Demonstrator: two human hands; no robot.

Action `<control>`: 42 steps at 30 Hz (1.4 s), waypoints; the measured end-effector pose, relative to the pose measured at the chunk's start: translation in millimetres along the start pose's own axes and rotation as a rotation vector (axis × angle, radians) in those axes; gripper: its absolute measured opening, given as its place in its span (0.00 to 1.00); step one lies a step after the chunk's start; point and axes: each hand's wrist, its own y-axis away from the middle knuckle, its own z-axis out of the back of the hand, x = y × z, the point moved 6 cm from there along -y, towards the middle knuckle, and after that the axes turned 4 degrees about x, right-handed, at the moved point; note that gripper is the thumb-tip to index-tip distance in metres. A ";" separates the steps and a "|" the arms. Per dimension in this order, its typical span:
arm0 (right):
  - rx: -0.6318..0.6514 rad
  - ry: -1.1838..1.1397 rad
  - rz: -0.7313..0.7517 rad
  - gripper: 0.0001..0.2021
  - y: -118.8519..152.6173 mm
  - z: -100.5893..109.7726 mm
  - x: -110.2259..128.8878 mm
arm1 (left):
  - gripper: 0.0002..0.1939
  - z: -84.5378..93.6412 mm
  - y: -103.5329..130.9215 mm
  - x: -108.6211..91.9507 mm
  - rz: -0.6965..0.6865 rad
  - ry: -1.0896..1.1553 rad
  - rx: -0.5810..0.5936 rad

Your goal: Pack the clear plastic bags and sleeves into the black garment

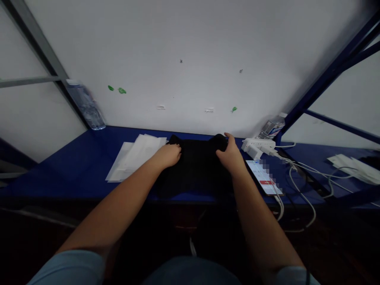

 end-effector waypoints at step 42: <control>0.566 0.296 0.496 0.40 24.4 -84.6 42.7 | 0.28 -1.2 7.9 -21.9 -0.004 0.032 0.036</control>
